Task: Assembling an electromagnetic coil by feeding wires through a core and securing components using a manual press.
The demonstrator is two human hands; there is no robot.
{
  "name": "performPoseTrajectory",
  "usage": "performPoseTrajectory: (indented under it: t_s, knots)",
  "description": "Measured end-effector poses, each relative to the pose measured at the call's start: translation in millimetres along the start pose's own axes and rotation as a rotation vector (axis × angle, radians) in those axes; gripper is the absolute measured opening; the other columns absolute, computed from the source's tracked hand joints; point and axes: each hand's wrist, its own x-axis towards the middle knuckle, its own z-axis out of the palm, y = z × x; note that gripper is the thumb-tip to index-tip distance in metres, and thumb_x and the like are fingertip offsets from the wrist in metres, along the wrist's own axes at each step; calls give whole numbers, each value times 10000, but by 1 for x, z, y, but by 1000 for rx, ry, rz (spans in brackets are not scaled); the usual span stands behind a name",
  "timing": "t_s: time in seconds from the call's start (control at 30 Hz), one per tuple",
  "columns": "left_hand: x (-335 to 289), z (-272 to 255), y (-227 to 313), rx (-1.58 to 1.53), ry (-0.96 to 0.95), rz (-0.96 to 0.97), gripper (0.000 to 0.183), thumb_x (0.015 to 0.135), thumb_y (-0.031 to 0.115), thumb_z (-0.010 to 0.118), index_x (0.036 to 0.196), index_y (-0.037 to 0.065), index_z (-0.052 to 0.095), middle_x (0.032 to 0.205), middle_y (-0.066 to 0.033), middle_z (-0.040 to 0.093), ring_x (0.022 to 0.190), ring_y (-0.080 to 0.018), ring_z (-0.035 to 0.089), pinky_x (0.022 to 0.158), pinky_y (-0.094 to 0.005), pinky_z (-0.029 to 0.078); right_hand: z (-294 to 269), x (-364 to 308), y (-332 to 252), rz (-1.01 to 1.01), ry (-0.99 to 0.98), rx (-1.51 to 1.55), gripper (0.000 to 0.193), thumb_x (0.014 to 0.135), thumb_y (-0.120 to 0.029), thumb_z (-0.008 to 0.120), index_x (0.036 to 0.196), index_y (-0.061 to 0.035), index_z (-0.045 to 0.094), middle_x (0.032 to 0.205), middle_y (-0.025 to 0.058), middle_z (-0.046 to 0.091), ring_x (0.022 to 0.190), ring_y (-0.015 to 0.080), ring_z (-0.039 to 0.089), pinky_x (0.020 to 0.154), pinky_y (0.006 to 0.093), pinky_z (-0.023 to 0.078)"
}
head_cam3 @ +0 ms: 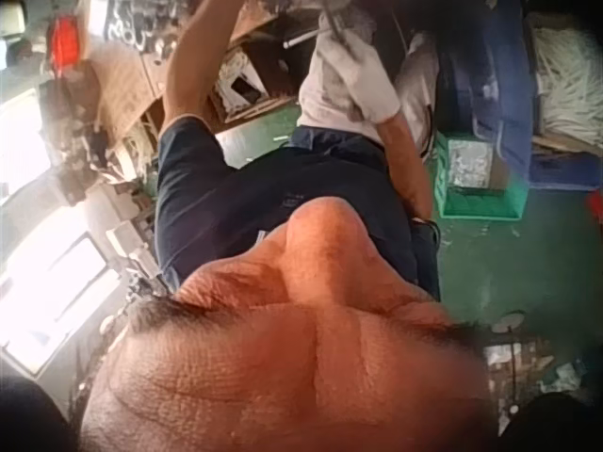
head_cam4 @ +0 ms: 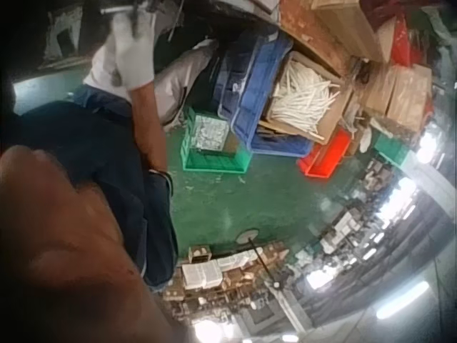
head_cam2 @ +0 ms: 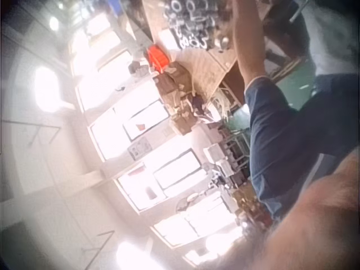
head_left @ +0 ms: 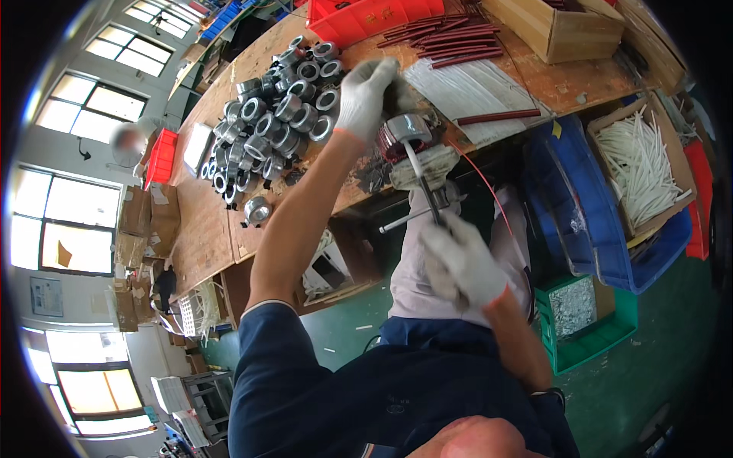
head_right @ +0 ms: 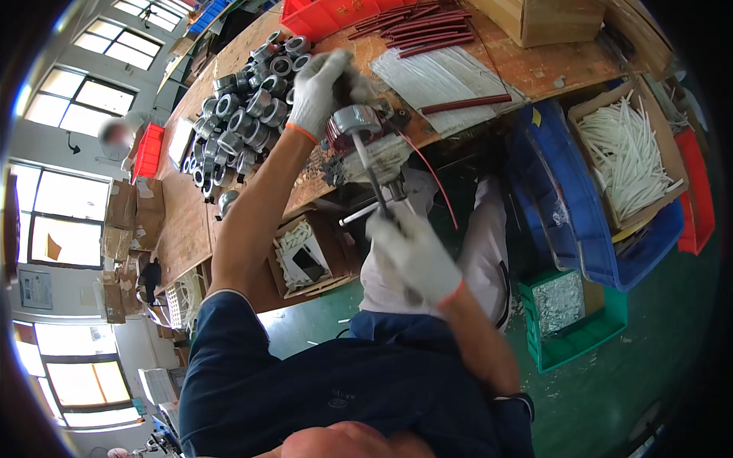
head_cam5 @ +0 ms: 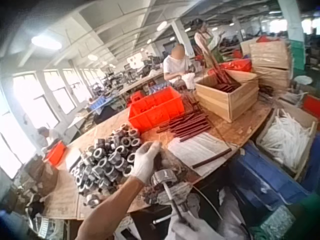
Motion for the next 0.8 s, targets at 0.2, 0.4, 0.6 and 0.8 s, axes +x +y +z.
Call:
performPoseTrajectory:
  t_s: [0.2,0.4,0.6,0.8]
  knots:
    - [-118,11,55,952,-904,1076,751,890,693,746,1167,-5,755,895,-135,712,834,-347,717,821,-467,577,-16,-159,43,400,24,166,96,1063,-128,639,1000,-57,628,640,-36,525,549,76,537,507,273,393]
    - [-113,54,104,821,-383,588,395,899,412,850,943,46,708,672,-7,589,538,-159,565,493,-341,441,-20,-65,41,-9,168,-417,210,1075,-237,662,1122,-32,656,663,17,578,523,102,566,494,313,443]
    - [9,-1,19,-1,118,-167,152,1007,132,711,908,63,618,696,39,481,515,-68,433,441,-253,289,-16,36,-41,-82,-37,-359,256,1060,-298,690,1091,-45,697,758,0,622,593,69,521,539,270,426]
    - [-25,-5,8,250,101,271,314,1073,204,640,1229,-68,625,938,-98,683,821,-207,699,730,-360,576,11,-35,16,95,-83,281,139,1087,-211,637,1148,-87,625,654,-52,507,438,91,418,392,284,308]
